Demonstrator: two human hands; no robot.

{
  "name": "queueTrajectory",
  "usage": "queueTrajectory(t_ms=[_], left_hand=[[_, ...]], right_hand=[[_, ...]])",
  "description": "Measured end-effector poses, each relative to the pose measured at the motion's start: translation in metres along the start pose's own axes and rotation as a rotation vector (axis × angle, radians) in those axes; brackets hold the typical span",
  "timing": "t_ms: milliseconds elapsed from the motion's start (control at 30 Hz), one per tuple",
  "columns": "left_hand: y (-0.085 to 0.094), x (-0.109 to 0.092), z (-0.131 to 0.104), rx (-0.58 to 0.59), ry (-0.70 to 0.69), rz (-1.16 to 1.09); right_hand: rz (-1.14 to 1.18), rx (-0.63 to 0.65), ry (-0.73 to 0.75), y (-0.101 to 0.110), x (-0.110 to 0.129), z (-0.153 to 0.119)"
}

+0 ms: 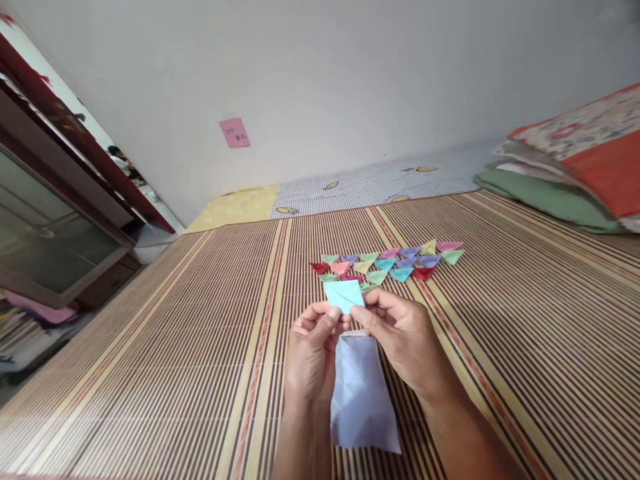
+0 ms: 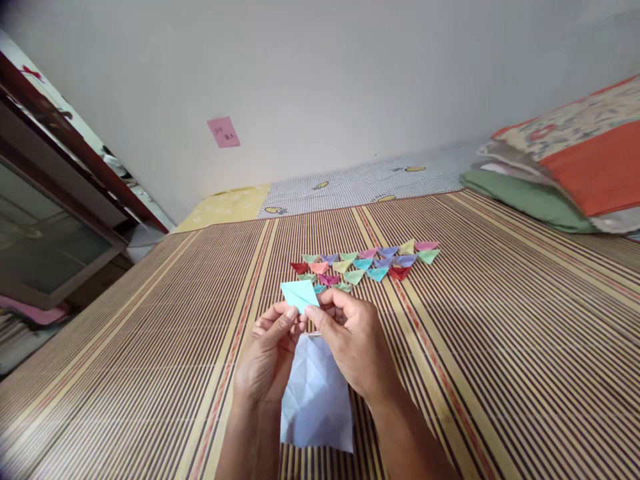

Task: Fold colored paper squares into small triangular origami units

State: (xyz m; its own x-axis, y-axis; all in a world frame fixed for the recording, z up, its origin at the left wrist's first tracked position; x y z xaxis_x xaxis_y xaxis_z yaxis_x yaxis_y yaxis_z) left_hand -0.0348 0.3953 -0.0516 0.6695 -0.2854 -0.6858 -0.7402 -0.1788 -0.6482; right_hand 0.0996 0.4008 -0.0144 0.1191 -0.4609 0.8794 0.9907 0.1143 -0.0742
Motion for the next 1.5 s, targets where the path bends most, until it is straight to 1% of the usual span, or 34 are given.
queueTrajectory(t_ms=[100, 200, 267, 333, 433, 600, 700, 767, 867, 933, 1033, 1133, 1233, 1333, 1500], left_hand=[[-0.007, 0.0, -0.002, 0.054, -0.001, 0.073], [-0.012, -0.005, -0.005, 0.088, -0.058, 0.181], [-0.011, -0.01, -0.007, 0.067, -0.109, 0.255], [-0.009, -0.016, -0.009, 0.02, -0.176, 0.33], [-0.009, -0.023, -0.015, -0.03, -0.264, 0.396], [-0.011, -0.029, -0.026, -0.03, -0.339, 0.376], [-0.012, -0.035, -0.031, -0.017, -0.385, 0.418], [-0.014, -0.038, -0.034, -0.01, -0.4, 0.481], [-0.016, -0.042, -0.036, -0.013, -0.413, 0.58], [-0.017, -0.046, -0.038, -0.028, -0.452, 0.604], [-0.013, -0.05, -0.038, -0.06, -0.488, 0.556], [-0.009, -0.048, -0.035, -0.077, -0.483, 0.49], [-0.008, -0.045, -0.034, -0.087, -0.492, 0.44], [-0.008, -0.046, -0.038, -0.118, -0.528, 0.436], [-0.008, -0.051, -0.047, -0.2, -0.612, 0.495]], right_hand=[[-0.044, -0.024, 0.03, 0.006, 0.006, 0.001], [-0.094, -0.004, 0.087, 0.009, 0.013, 0.002], [-0.155, -0.005, 0.167, 0.011, 0.022, 0.003], [-0.239, -0.021, 0.269, 0.012, 0.032, 0.004], [-0.355, -0.024, 0.407, 0.008, 0.044, 0.003], [-0.548, -0.069, 0.625, 0.004, 0.064, -0.003], [-0.649, -0.09, 0.708, 0.002, 0.072, -0.008], [-0.666, -0.089, 0.738, 0.0, 0.075, -0.01], [-0.645, -0.085, 0.72, -0.003, 0.075, -0.011], [-0.607, -0.097, 0.69, -0.002, 0.074, -0.01], [-0.495, -0.091, 0.602, 0.002, 0.067, -0.006], [-0.347, -0.056, 0.457, 0.004, 0.052, -0.002], [-0.26, -0.106, 0.369, 0.01, 0.042, -0.001], [-0.246, -0.157, 0.33, 0.013, 0.035, -0.002], [-0.171, -0.17, 0.315, 0.011, 0.032, -0.002]])
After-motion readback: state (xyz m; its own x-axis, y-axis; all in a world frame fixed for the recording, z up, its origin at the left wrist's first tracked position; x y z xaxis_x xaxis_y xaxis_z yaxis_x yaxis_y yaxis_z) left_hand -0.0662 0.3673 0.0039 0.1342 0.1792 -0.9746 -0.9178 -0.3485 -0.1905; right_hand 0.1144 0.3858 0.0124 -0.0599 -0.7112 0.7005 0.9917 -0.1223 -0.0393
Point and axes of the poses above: each hand's wrist, its own z-axis towards the middle knuckle, its own y-axis out of the back of the hand, x = y × z, the point moved 10 cm from there along z, towards the middle knuckle, and after that the axes turned 15 degrees about y, right-handed, at the moved point
